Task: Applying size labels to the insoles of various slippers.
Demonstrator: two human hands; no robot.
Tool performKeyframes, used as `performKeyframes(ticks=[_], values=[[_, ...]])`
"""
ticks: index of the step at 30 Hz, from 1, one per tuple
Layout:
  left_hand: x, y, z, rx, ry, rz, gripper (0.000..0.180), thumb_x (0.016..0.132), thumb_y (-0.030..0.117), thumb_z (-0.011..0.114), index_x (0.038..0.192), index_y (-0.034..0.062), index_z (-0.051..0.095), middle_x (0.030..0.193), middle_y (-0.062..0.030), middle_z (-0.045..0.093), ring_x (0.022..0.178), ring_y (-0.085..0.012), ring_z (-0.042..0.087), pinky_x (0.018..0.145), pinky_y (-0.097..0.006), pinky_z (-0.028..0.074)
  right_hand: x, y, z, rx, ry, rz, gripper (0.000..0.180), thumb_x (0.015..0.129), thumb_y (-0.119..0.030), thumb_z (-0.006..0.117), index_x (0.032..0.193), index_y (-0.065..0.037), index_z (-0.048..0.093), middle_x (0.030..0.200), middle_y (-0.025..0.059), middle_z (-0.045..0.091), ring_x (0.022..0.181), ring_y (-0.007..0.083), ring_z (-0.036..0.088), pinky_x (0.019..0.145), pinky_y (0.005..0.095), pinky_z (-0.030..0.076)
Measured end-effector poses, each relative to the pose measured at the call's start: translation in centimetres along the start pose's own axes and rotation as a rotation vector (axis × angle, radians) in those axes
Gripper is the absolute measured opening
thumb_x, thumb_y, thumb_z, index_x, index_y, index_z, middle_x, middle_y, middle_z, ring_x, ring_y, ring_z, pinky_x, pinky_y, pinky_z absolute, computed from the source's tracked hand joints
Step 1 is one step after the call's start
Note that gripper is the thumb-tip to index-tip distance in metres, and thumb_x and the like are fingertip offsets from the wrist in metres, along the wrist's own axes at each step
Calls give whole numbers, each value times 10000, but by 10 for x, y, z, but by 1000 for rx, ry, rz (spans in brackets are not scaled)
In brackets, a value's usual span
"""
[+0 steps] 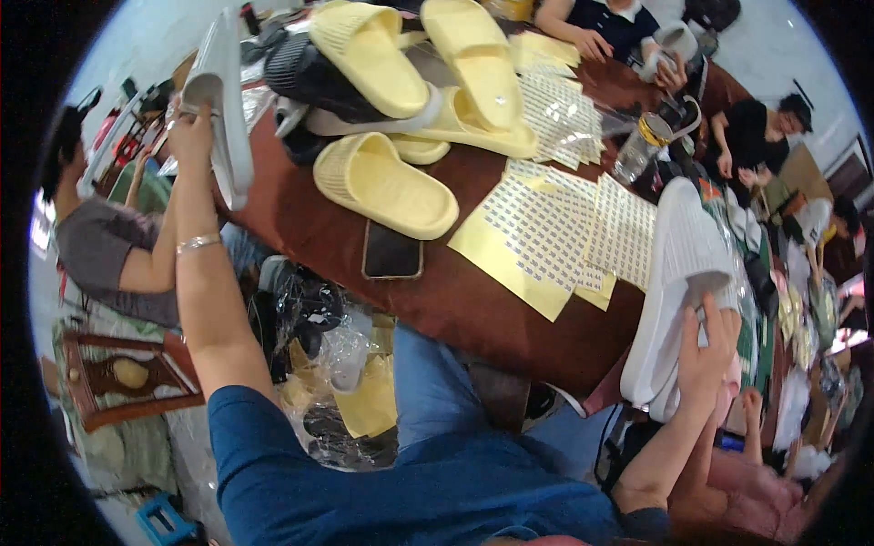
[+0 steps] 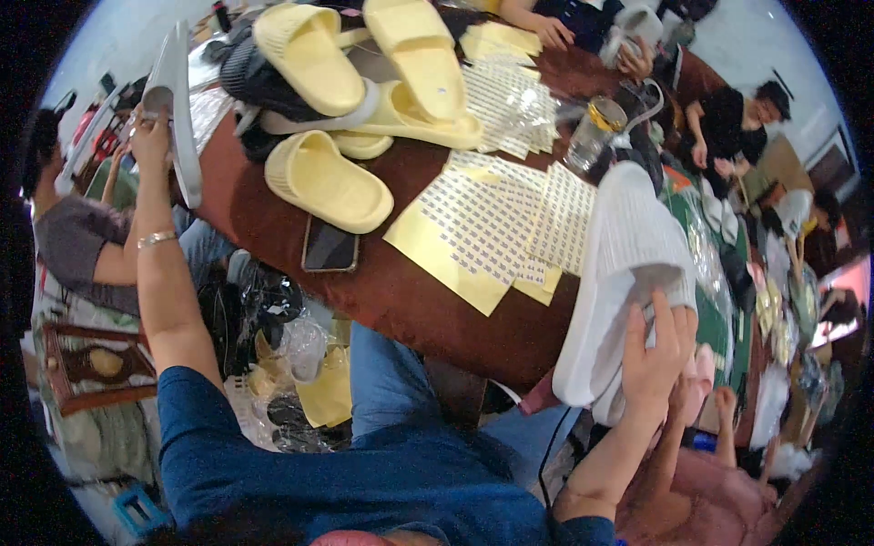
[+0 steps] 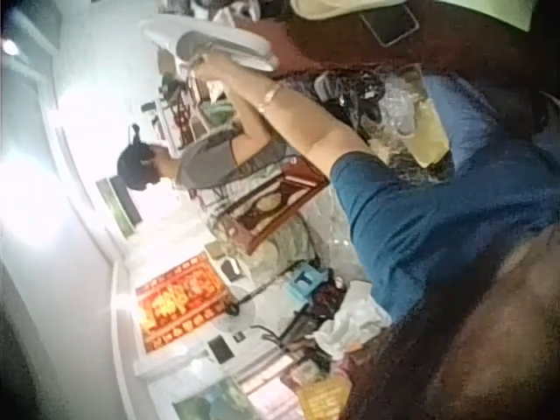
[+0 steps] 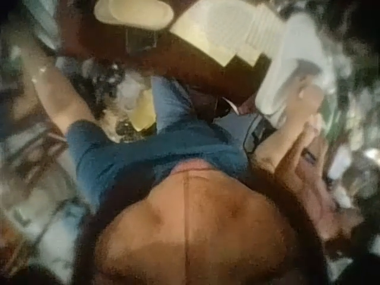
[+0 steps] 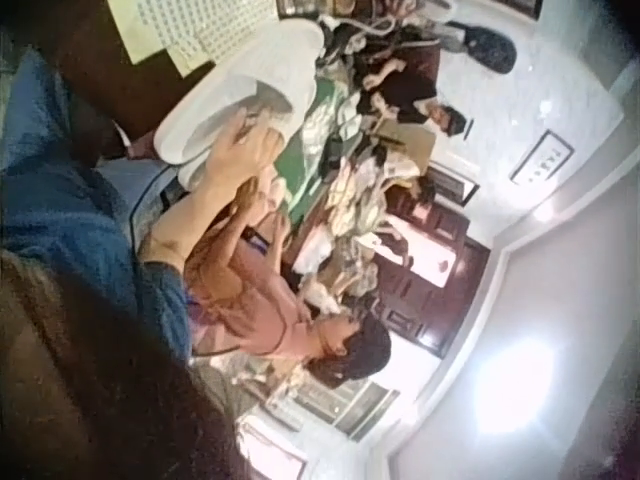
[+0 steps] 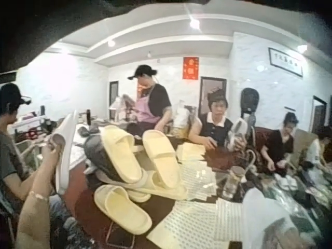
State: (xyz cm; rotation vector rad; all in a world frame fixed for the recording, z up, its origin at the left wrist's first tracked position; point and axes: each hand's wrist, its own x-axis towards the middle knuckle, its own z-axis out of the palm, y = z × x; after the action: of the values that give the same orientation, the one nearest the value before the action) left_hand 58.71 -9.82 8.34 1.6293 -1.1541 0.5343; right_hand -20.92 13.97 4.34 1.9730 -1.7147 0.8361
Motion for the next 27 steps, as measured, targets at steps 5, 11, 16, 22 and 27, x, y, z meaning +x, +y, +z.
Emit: performKeyframes(ticks=[5, 11, 16, 22, 27], values=[[-65, 7, 109, -442, -604, -528, 638, 917, 137, 598, 1523, 66, 410, 863, -64, 706, 631, -110, 600, 510, -271, 460, -2, -9, -6, -110, -22, 190, 331, 886, -142, 691, 1147, 59, 671, 852, 176, 578, 848, 359, 537, 754, 448, 428], [-78, -21, 46, -632, -414, -294, 517, 1005, 188, 625, 1467, 30, 455, 1349, -98, 615, 1164, -180, 619, 859, -290, 528, -5, -10, 7, -26, -12, 166, 338, 874, -159, 708, 1135, 54, 682, 805, 150, 552, 825, 325, 535, 739, 429, 432], [-162, 247, 48, -902, -331, -95, 373, 981, 69, 644, 1337, -21, 583, 1216, -123, 678, 1078, -154, 639, 902, -266, 520, 9, -13, 12, -110, 72, 273, 395, 909, -205, 699, 1215, 41, 647, 912, 176, 631, 886, 359, 584, 785, 439, 469], [-271, 396, 50, -821, -928, 489, 294, 939, 122, 691, 1212, 16, 679, 1111, -91, 737, 991, -153, 677, 860, -324, 543, 1, -55, 25, 80, -116, 125, 417, 884, -227, 720, 1207, 23, 633, 1097, 213, 663, 1032, 391, 620, 896, 447, 504], [-317, 410, 89, -827, -843, 703, 230, 918, 164, 668, 1114, 50, 705, 1043, -157, 719, 926, -360, 684, 804, -420, 553, -27, -60, 32, 188, -226, -3, 379, 806, -187, 762, 1112, 13, 664, 1132, 181, 651, 1041, 384, 619, 909, 457, 495]])
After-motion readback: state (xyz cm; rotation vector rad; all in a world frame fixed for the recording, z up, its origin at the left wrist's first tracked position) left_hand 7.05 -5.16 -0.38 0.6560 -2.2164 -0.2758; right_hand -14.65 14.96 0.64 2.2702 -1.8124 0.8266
